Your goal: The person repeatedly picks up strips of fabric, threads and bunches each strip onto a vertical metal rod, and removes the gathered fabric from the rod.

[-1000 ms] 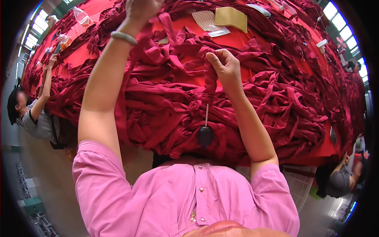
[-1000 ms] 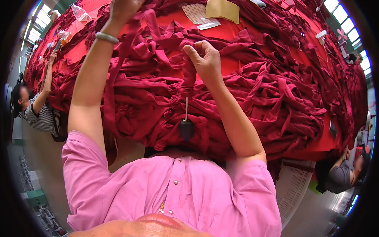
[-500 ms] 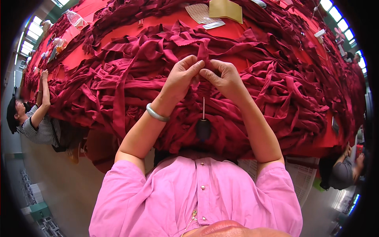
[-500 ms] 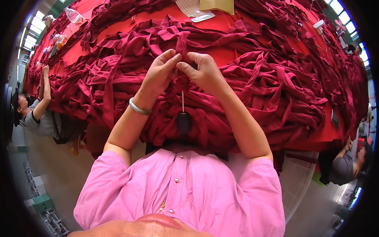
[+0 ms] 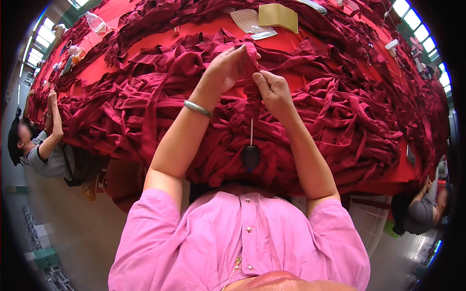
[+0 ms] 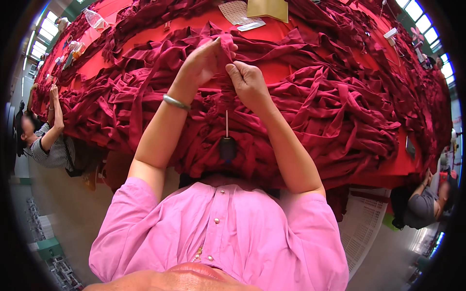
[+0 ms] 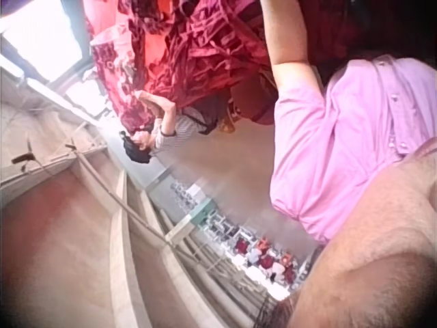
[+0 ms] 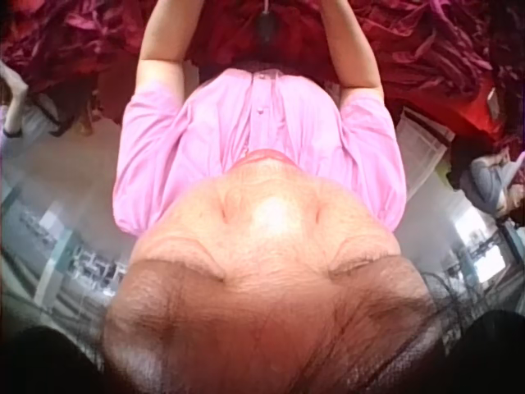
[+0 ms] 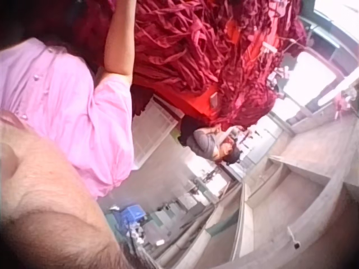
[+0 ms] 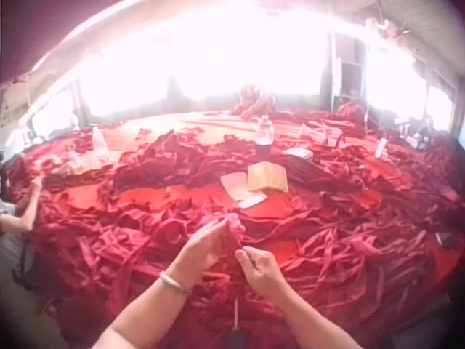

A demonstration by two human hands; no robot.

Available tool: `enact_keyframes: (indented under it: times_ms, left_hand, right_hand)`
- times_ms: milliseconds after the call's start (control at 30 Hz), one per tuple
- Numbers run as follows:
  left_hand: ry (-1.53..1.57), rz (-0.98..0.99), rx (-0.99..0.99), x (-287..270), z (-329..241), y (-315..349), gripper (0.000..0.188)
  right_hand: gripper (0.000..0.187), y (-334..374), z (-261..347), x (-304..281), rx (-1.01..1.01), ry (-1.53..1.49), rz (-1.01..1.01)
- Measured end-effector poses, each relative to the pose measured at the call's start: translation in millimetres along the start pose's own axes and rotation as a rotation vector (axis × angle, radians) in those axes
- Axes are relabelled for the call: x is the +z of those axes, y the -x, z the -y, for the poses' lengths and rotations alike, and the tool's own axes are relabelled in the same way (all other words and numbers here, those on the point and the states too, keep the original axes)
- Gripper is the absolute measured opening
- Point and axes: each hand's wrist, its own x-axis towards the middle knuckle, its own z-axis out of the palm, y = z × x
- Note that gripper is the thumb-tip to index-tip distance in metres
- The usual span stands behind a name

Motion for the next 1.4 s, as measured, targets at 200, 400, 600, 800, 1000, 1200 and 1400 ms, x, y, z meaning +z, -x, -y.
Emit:
enact_keyframes:
  times_ms: [200,400,600,800,1000,1200,1400]
  left_hand:
    - [-1.079,-0.266,0.451,-5.0,-44.3,-59.6,0.024]
    - [-0.610,-0.362,-0.109,8.9,-31.4,1.4,0.035]
    - [-0.377,-0.313,0.097,26.5,1.6,34.2,0.019]
    - [-0.459,-0.308,0.114,30.9,22.3,72.3,0.017]
    - [-0.412,-0.272,0.067,28.8,19.7,71.2,0.019]
    - [-0.051,-0.248,0.019,36.0,-2.6,30.1,0.014]
    - [-0.033,-0.316,0.159,18.9,18.2,30.4,0.005]
  right_hand:
    - [0.031,3.5,14.2,-2.8,0.249,-0.314,0.146]
    - [0.028,6.0,-3.3,-4.4,0.228,-0.358,0.152]
    - [0.027,6.0,7.8,-2.3,0.202,-0.313,0.116]
    - [0.023,15.5,9.1,-17.0,0.193,-0.121,0.261]
    - [0.025,-5.3,6.4,-14.5,0.099,-0.116,0.136]
    - [0.021,-14.0,-1.2,6.7,0.063,-0.253,0.009]
    - [0.026,-8.8,6.5,-0.4,0.032,-0.034,-0.005]
